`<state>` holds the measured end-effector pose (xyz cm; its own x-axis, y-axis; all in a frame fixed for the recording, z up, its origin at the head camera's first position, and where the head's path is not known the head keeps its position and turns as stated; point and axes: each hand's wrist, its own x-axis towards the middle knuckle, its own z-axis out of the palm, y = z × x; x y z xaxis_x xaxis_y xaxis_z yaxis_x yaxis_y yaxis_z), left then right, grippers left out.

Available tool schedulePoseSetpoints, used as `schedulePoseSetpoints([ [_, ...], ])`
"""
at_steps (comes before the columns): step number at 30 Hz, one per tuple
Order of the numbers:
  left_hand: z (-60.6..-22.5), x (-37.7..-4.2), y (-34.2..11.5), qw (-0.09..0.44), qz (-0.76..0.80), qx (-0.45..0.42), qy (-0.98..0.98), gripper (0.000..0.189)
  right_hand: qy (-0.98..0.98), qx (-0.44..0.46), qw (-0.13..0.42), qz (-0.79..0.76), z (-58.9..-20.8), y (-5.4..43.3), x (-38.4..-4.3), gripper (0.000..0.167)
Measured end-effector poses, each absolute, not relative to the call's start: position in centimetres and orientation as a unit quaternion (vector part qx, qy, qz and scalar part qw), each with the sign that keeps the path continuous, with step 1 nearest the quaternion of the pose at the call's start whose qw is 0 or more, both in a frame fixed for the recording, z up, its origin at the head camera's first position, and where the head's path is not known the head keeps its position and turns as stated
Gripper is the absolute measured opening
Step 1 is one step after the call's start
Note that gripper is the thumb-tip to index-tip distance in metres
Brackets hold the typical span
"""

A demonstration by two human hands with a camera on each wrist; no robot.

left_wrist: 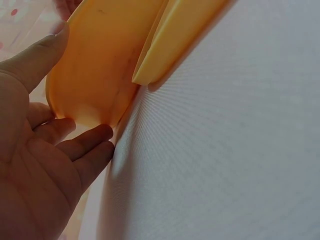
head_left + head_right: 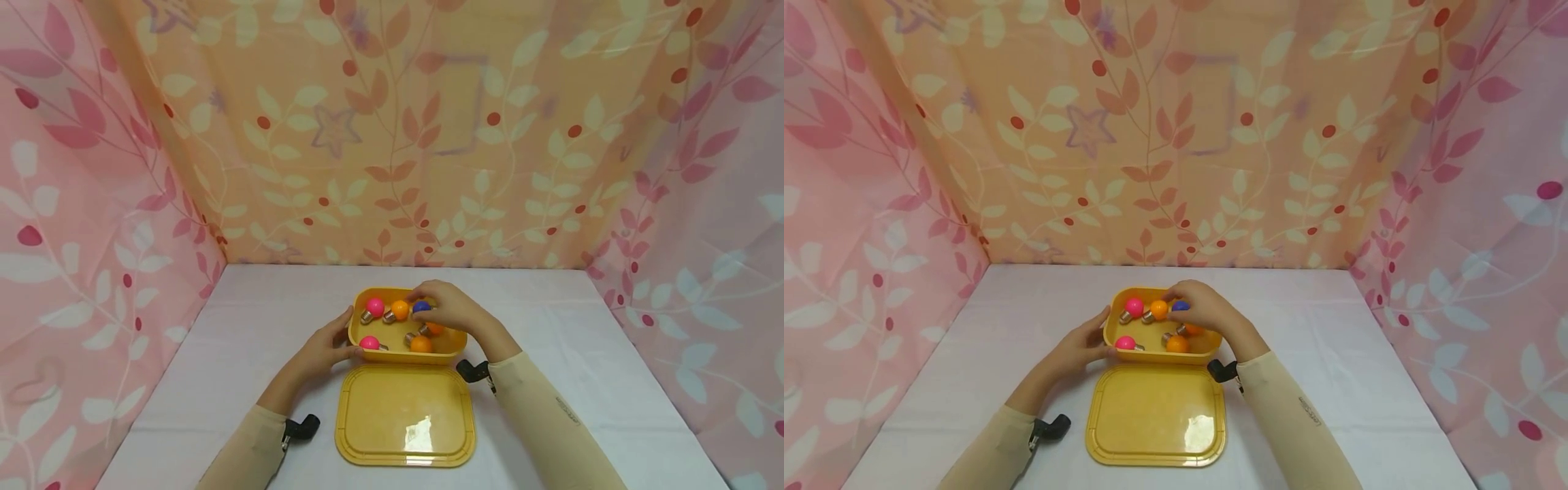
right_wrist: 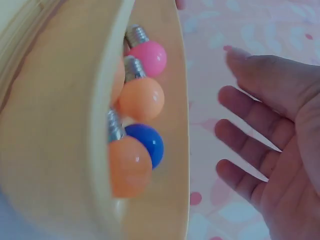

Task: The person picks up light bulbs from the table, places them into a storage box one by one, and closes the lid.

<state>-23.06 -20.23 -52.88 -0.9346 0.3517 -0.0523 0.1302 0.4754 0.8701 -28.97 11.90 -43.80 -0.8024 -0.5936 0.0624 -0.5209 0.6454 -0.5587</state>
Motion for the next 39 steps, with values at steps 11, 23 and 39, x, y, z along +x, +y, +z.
schedulePoseSetpoints([
  [11, -52.7, -22.7, -20.2, 0.117, 0.498, 0.142, 0.847, 0.105, 0.899, -0.295, -0.021, -0.323, -44.2, 14.9, -26.7, 0.026],
  [23, -52.6, -23.0, -20.5, 0.110, 0.504, 0.166, 0.840, 0.104, 0.898, -0.285, -0.058, -0.329, -45.3, 16.8, -23.9, 0.025],
  [39, -52.9, -23.0, -20.4, 0.113, 0.502, 0.154, 0.843, 0.104, 0.901, -0.259, -0.104, -0.331, -47.1, 20.6, -19.2, 0.033],
])
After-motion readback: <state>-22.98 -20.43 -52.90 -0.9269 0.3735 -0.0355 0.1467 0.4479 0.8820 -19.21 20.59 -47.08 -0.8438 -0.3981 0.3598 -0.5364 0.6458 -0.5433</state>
